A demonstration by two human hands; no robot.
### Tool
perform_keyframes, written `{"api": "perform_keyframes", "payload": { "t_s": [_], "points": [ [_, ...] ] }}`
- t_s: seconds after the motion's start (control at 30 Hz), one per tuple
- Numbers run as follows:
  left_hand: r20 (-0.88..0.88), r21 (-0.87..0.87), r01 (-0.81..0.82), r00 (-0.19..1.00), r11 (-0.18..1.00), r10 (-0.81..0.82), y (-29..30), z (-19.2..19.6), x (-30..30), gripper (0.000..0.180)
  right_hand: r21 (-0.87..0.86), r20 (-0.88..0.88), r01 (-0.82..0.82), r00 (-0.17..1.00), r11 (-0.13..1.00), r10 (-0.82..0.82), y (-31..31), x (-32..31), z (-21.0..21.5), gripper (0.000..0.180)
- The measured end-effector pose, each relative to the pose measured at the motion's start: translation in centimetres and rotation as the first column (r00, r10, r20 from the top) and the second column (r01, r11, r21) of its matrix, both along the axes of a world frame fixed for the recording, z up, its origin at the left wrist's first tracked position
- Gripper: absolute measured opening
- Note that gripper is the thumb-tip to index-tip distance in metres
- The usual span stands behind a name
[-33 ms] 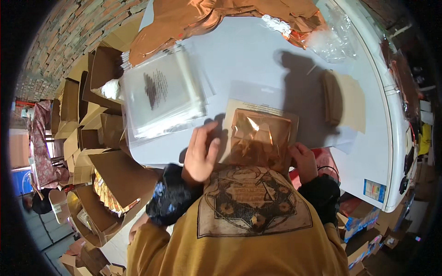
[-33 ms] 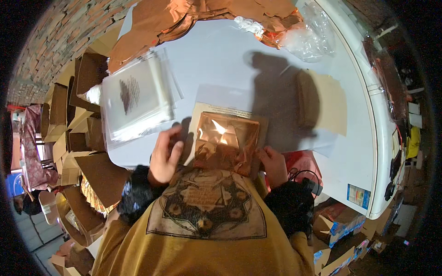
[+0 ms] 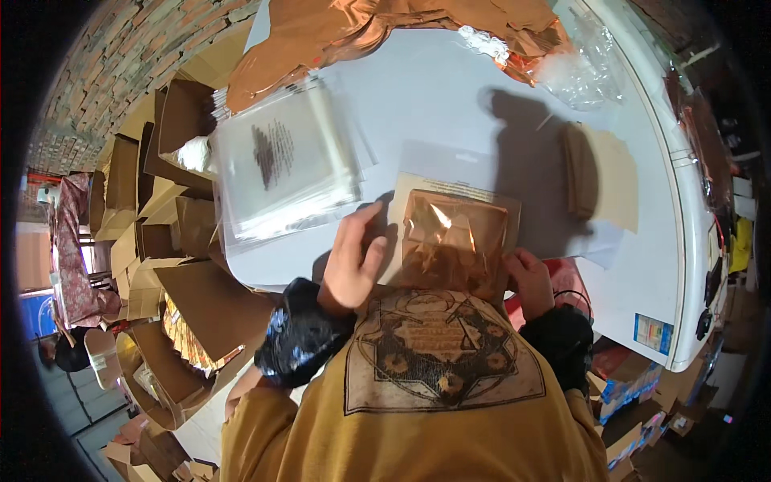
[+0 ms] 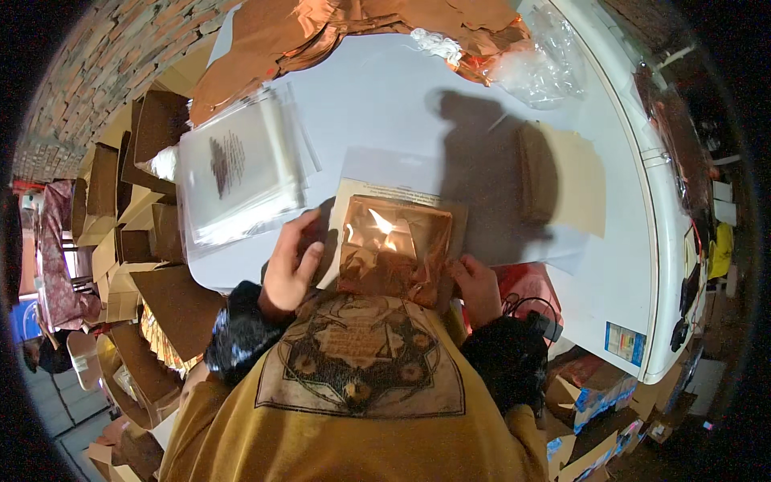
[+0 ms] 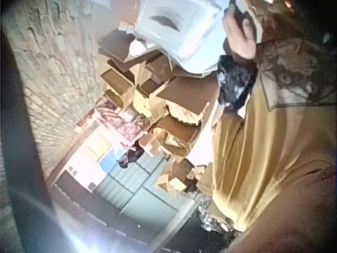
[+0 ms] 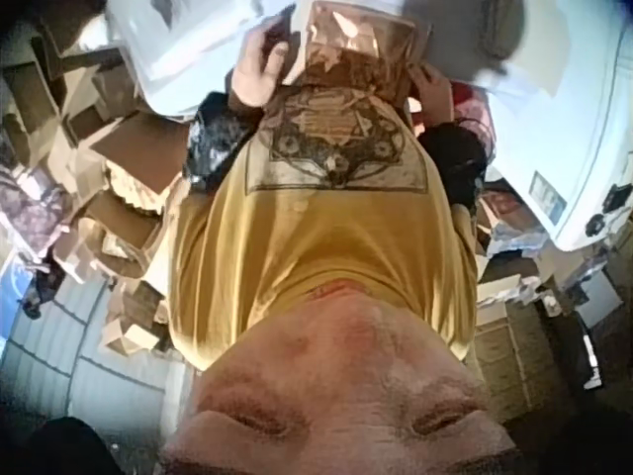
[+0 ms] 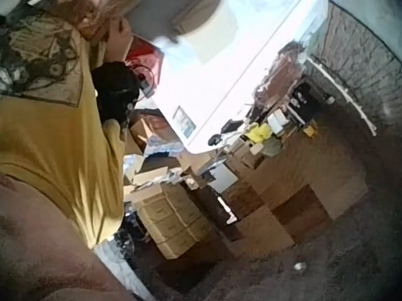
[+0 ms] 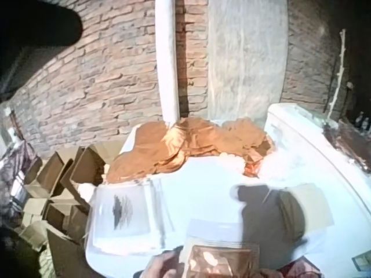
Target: The person folds copper foil sheets by hand and places them into clear plastic bags.
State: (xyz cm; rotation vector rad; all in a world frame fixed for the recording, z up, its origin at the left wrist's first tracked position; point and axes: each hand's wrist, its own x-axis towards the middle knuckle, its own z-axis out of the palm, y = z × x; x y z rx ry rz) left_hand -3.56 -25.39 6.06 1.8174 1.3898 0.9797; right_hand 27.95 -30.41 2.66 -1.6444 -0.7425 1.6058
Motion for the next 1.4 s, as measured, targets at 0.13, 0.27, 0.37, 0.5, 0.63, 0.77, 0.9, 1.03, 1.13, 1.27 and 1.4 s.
{"api": "perform_keyframes", "payload": {
  "t_s": [0.13, 0.27, 0.37, 0.5, 0.63, 0.77, 0.9, 1.03, 1.13, 1.27, 1.4],
  "points": [
    [0.054, -0.078, 0.119, 0.992, 0.990, -0.115, 0.0, -1.3, 0.0, 0.036, 0.028, 0.043, -0.026, 0.999, 0.999, 0.024, 0.0, -0.5, 0.5, 0.026],
    [0.183, -0.263, 0.053, 0.983, 0.963, -0.004, -2.0, -1.7, -0.5, 0.034, 0.010, 0.103, -0.050, 0.993, 0.999, 0.049, -1.0, -0.9, 0.7, 0.023],
    [0.250, -0.277, 0.078, 0.968, 0.958, -0.006, -3.3, -2.4, -0.9, 0.035, 0.047, 0.111, -0.049, 0.993, 0.998, 0.043, -2.2, -1.3, -0.3, 0.019],
    [0.284, -0.329, 0.174, 0.956, 0.928, -0.078, -3.7, -1.6, -1.2, 0.042, 0.117, 0.103, -0.014, 0.995, 0.993, 0.002, -3.0, -1.2, -1.1, 0.019],
    [0.166, -0.200, 0.231, 0.966, 0.952, -0.200, -1.1, -0.1, -0.2, 0.073, 0.123, 0.362, -0.097, 0.931, 0.988, 0.046, 0.2, -0.9, 1.8, 0.019],
    [0.020, -0.096, 0.119, 0.993, 0.988, -0.118, 2.7, -2.1, 2.1, 0.075, 0.251, 0.329, -0.092, 0.944, 0.964, 0.004, 6.1, -1.4, 3.0, 0.024],
    [-0.156, 0.128, 0.056, 0.987, 0.990, -0.035, 3.3, -2.6, 3.8, 0.067, 0.425, 0.616, -0.236, 0.783, 0.874, -0.088, 8.3, 0.3, -0.5, 0.021],
    [-0.243, 0.227, -0.043, 0.965, 0.973, 0.099, 3.4, -3.5, 4.1, 0.062, 0.270, 0.870, -0.358, 0.489, 0.894, -0.067, 8.2, -1.5, 2.2, 0.022],
    [-0.291, 0.385, -0.052, 0.941, 0.922, 0.174, 3.4, -3.1, 4.5, 0.059, 0.214, 0.918, -0.348, 0.392, 0.912, -0.066, 8.2, -1.6, 2.3, 0.027],
    [-0.296, 0.355, -0.003, 0.948, 0.935, 0.116, 3.8, -3.4, 4.6, 0.051, 0.373, 0.927, -0.591, 0.263, 0.716, -0.266, 7.6, -1.1, 1.3, 0.045],
    [-0.280, 0.339, -0.027, 0.951, 0.940, 0.129, 3.7, -3.2, 5.2, 0.048, 0.391, 0.913, -0.669, 0.366, 0.632, -0.178, 7.3, -0.5, 1.3, 0.060]
  ]
}}
